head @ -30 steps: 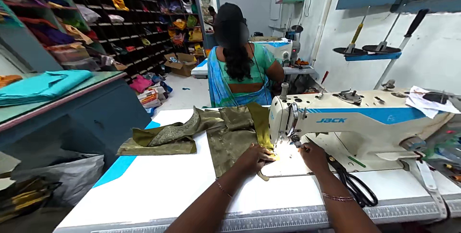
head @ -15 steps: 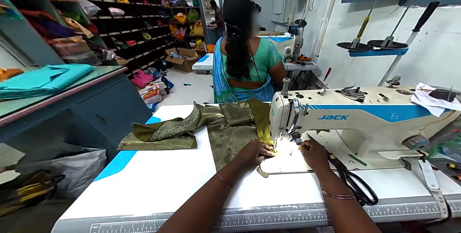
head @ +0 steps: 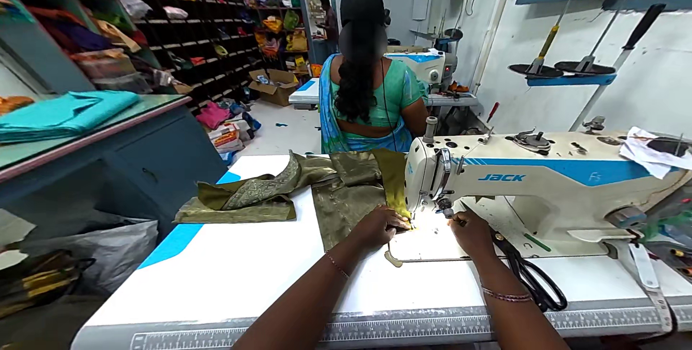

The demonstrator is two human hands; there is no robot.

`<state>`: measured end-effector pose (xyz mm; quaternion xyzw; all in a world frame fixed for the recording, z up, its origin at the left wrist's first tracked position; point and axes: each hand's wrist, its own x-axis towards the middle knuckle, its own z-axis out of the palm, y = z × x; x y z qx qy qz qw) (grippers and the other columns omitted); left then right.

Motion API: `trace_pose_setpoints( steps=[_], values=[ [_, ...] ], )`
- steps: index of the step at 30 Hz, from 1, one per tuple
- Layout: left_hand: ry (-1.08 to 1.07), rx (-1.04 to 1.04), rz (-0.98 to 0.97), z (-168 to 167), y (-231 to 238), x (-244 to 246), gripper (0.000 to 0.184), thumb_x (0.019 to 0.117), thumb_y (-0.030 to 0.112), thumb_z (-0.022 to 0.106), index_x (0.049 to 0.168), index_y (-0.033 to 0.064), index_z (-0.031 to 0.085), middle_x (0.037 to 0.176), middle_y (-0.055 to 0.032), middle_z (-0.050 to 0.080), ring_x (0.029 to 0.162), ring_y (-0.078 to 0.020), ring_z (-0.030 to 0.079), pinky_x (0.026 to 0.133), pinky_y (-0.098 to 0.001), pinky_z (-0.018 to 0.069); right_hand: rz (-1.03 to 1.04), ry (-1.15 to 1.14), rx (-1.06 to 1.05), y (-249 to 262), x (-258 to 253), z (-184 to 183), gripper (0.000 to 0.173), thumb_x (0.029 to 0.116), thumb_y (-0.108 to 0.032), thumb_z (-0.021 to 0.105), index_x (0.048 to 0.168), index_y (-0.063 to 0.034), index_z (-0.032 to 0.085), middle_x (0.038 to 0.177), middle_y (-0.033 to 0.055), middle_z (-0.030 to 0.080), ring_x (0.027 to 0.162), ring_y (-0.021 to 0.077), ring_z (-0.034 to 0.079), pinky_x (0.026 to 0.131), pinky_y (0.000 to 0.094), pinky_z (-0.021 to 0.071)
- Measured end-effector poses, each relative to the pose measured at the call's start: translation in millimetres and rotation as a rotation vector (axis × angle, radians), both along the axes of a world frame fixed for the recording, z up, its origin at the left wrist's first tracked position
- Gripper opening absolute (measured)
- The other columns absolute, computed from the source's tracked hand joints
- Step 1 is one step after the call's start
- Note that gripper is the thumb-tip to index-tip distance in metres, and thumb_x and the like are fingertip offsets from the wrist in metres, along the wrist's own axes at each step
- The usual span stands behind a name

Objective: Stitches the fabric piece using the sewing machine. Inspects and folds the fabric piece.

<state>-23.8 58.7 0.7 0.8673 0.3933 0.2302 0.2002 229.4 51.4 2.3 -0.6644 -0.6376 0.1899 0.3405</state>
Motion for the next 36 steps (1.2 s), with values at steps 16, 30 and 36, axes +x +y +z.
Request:
trace_pose_setpoints(
  steps=[16, 30, 36],
  values=[
    [0.293, -0.143, 0.165, 9.8, 14.1, 11.0, 0.048, 0.1026, 0.021, 0.043, 0.149, 0.0191, 0.056, 0.164, -0.0043, 0.039, 0.155, -0.0274, 0.027, 0.126, -0.0558, 0.0117, 0.05, -0.096, -0.109, 9.0, 3.0, -0.7, 0.021, 0.1003, -0.01, 0.058, 0.1, 0.0057, 0.072, 0.102, 0.0222, 0.067, 0.099, 0.0321, 0.064, 0.093, 0.048, 0.0482],
    [0.327, -0.155, 0.336, 8.6, 6.2, 14.1, 0.049, 0.1028, 0.033, 0.046, 0.151, 0.0268, 0.052, 0.164, 0.0055, 0.038, 0.152, -0.0242, 0.03, 0.115, -0.0619, 0.0252, 0.132, -0.237, -0.045, -76.7, -10.7, -11.6, 0.021, 0.0977, -0.003, 0.052, 0.102, 0.0103, 0.069, 0.107, 0.0278, 0.062, 0.101, 0.0396, 0.064, 0.092, 0.0493, 0.0514],
    [0.306, -0.203, 0.435, 10.7, 0.8, 15.4, 0.049, 0.1028, 0.038, 0.048, 0.152, 0.0305, 0.051, 0.163, 0.0067, 0.039, 0.153, -0.0244, 0.029, 0.114, -0.0645, 0.0257, 0.139, -0.304, 0.206, -111.4, 16.6, -24.6, 0.016, 0.0891, 0.003, 0.057, 0.097, 0.0094, 0.07, 0.11, 0.0304, 0.065, 0.106, 0.0485, 0.063, 0.091, 0.0608, 0.0499]
  ],
)
